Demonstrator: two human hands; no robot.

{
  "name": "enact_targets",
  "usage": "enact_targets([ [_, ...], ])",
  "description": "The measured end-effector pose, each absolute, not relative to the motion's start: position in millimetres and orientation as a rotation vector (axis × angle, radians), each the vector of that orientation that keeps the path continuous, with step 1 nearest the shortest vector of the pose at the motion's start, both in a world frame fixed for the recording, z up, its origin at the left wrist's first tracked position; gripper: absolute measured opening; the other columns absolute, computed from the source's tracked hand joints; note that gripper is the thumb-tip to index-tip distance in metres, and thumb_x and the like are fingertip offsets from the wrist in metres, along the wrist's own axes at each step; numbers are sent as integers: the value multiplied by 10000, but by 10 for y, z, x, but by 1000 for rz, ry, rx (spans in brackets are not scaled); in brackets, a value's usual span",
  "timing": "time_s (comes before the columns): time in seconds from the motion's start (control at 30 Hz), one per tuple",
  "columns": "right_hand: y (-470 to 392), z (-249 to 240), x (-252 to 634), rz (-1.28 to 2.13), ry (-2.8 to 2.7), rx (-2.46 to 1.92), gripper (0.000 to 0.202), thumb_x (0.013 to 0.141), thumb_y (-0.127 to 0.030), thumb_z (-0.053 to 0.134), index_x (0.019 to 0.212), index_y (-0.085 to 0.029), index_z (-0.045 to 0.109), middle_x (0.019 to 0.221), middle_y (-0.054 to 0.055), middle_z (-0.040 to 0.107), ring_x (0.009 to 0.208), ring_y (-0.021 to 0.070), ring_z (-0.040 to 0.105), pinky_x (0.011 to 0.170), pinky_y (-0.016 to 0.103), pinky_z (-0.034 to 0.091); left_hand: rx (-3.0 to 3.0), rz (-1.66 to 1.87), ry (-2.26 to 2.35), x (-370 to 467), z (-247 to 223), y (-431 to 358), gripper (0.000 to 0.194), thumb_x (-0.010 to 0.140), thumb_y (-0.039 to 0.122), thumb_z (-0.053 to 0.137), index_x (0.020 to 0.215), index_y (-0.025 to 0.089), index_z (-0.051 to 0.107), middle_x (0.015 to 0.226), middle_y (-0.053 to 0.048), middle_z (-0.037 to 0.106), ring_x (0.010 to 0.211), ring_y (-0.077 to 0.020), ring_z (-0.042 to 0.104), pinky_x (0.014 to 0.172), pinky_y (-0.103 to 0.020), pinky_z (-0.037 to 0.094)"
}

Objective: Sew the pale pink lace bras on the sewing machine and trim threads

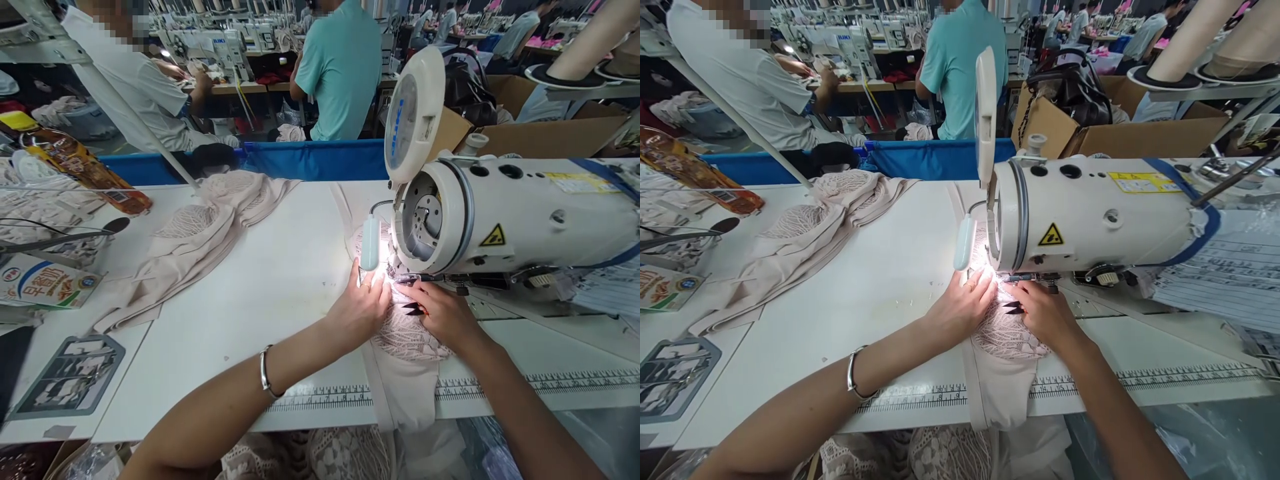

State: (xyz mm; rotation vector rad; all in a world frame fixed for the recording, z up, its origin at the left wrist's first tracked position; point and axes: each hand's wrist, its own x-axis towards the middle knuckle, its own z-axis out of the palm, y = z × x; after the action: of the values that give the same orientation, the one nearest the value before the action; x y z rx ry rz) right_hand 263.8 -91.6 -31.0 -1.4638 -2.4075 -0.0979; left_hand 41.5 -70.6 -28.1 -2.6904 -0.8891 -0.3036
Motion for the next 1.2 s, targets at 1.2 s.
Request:
enact_targets([
  [1.2,-905,-376,2604,-85,-2341,-1442,439,819,-27,469,1117,-224,725,942,34,720,745,164,675,521,236,469,-2881,-370,-897,240,-227,-323,423,941,-26,373,1226,175,612,1364,-113,637,1253,-310,609,1156,-734,198],
])
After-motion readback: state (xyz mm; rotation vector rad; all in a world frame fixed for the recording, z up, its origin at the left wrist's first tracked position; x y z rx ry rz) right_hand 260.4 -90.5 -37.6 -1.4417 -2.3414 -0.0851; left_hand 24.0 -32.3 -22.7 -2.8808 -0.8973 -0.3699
